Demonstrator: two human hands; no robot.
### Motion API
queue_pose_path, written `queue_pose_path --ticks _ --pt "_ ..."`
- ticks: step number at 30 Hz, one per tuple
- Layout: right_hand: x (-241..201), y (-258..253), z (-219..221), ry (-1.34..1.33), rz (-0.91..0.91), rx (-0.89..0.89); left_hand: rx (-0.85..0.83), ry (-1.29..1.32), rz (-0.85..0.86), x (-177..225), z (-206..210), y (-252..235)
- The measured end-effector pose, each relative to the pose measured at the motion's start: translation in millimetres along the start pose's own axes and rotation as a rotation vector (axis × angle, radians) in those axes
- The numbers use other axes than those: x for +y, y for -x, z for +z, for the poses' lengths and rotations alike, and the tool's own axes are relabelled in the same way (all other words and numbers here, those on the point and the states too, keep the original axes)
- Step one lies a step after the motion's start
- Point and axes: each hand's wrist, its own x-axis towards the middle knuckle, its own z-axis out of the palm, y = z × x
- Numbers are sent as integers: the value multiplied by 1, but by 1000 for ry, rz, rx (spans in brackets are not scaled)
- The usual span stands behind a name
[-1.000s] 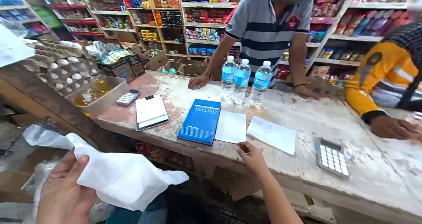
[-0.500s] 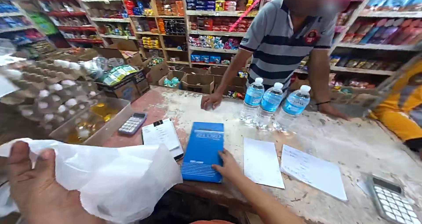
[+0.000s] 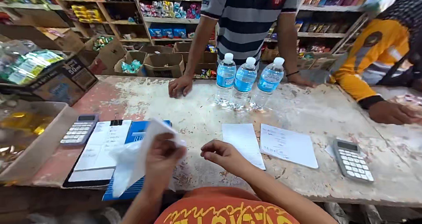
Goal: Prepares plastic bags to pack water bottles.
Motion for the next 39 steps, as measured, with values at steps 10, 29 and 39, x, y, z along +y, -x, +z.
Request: queue_pose_path --ticks 10,29,39 --pt "46 38 -16 -154 111 120 -132 423 -803 -44 85 32" --pt "47 68 -31 10 4 197 -154 445 -729 -43 120 37" --pt "43 71 -43 -277 121 293 -244 400 -724 -50 116 38"
